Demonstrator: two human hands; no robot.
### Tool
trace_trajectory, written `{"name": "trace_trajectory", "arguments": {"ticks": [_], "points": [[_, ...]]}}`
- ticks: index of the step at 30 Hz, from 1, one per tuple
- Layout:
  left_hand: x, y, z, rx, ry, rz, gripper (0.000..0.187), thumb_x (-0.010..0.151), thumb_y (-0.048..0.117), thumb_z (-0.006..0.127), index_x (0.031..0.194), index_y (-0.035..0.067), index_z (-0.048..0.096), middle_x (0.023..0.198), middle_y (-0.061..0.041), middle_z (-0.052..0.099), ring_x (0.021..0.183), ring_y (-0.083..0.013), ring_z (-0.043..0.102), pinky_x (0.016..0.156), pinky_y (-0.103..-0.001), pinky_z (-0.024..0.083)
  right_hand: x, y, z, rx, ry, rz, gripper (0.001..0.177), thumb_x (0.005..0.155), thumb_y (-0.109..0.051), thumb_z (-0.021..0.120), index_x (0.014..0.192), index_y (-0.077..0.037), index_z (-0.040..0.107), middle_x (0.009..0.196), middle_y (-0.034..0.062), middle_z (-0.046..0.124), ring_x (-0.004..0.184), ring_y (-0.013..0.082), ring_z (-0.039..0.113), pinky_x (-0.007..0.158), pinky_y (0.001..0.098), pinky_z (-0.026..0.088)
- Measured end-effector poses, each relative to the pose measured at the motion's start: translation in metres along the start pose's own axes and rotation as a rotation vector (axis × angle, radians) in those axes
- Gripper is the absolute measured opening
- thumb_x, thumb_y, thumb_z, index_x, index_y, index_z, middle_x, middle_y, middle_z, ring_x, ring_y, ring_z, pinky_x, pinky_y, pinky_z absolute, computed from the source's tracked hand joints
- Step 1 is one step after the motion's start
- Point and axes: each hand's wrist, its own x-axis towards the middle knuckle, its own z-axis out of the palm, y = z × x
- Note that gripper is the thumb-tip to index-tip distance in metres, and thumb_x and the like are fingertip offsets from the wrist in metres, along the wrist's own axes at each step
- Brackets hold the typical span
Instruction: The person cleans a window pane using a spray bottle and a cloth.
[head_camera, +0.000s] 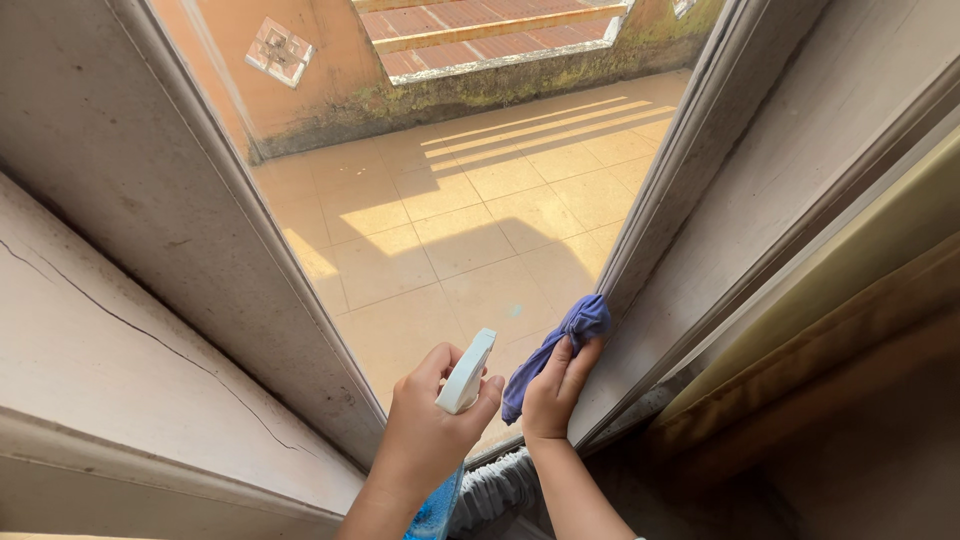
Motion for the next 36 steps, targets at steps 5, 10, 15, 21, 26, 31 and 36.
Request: {"name": "trace_trajectory", "arguments": {"ticks": [5,10,15,21,26,31,36], "points": [[-0.010,0.003,-0.014,-0.056,0.019,-0.036,0.025,0.083,0.026,0.084,0.092,0.007,0.070,0.078,-0.002,0.075,0.064,-0.0087,0.067,0.056,-0.028,0.054,0.008,-0.049,0.020,0.017,-0.128,-0.085,0.055,0.118,-0.019,0.034,0.169,-0.002,0.023,0.172,0.0210,0.029,0.160,0.0309,0.030,0.132,0.0448,0.025],[-0.020,0.006,-0.034,-0.091,0.051,0.033,0.026,0.084,0.026,0.083,0.096,0.006,0.070,0.082,-0.004,0.078,0.067,-0.0082,0.072,0.057,-0.026,0.057,-0.015,-0.043,0.058,-0.551,-0.344,-0.631,0.061,0.115,-0.017,0.041,0.171,-0.007,0.020,0.180,0.0247,0.003,0.170,0.0421,-0.002,0.138,0.0570,0.001],[-0.023,0.010,-0.042,-0.104,0.026,0.073,0.025,0.086,0.026,0.080,0.100,0.006,0.071,0.082,-0.005,0.077,0.068,-0.0075,0.074,0.059,-0.026,0.059,-0.051,0.004,0.046,-0.608,-0.403,-0.620,0.071,0.114,-0.031,0.045,0.170,-0.001,0.015,0.179,0.0274,0.004,0.167,0.0432,0.000,0.136,0.0591,0.000],[-0.029,0.016,-0.041,-0.119,-0.016,0.003,0.027,0.085,0.026,0.081,0.101,0.007,0.071,0.080,-0.004,0.077,0.068,-0.0085,0.079,0.058,-0.027,0.062,-0.023,-0.027,0.049,-0.304,-0.210,-0.255,0.079,0.116,-0.039,0.032,0.170,0.004,-0.007,0.179,0.0304,-0.014,0.165,0.0456,-0.018,0.132,0.0594,-0.010],[-0.037,0.025,-0.041,-0.091,-0.026,0.029,0.026,0.084,0.025,0.082,0.100,0.008,0.071,0.081,-0.004,0.077,0.067,-0.0100,0.076,0.058,-0.027,0.060,0.023,-0.102,0.072,-0.197,-0.138,-0.368,0.076,0.122,-0.041,0.030,0.173,-0.002,-0.012,0.182,0.0271,-0.021,0.170,0.0434,-0.023,0.138,0.0585,-0.012],[-0.038,0.038,-0.038,-0.102,-0.031,0.039,0.028,0.082,0.026,0.083,0.100,0.009,0.072,0.078,-0.005,0.078,0.066,-0.0102,0.076,0.059,-0.026,0.060,0.011,-0.092,0.080,-0.478,-0.267,-0.690,0.073,0.122,-0.039,0.031,0.173,-0.005,-0.008,0.181,0.0255,-0.017,0.170,0.0421,-0.019,0.139,0.0577,-0.012],[-0.041,0.039,-0.033,-0.110,-0.021,0.164,0.027,0.084,0.028,0.084,0.097,0.008,0.071,0.080,-0.004,0.079,0.068,-0.0096,0.076,0.059,-0.026,0.061,-0.044,-0.021,0.048,-0.728,-0.451,-0.840,0.070,0.121,-0.037,0.032,0.173,-0.007,-0.004,0.181,0.0238,-0.012,0.171,0.0408,-0.016,0.139,0.0568,-0.011]]}}
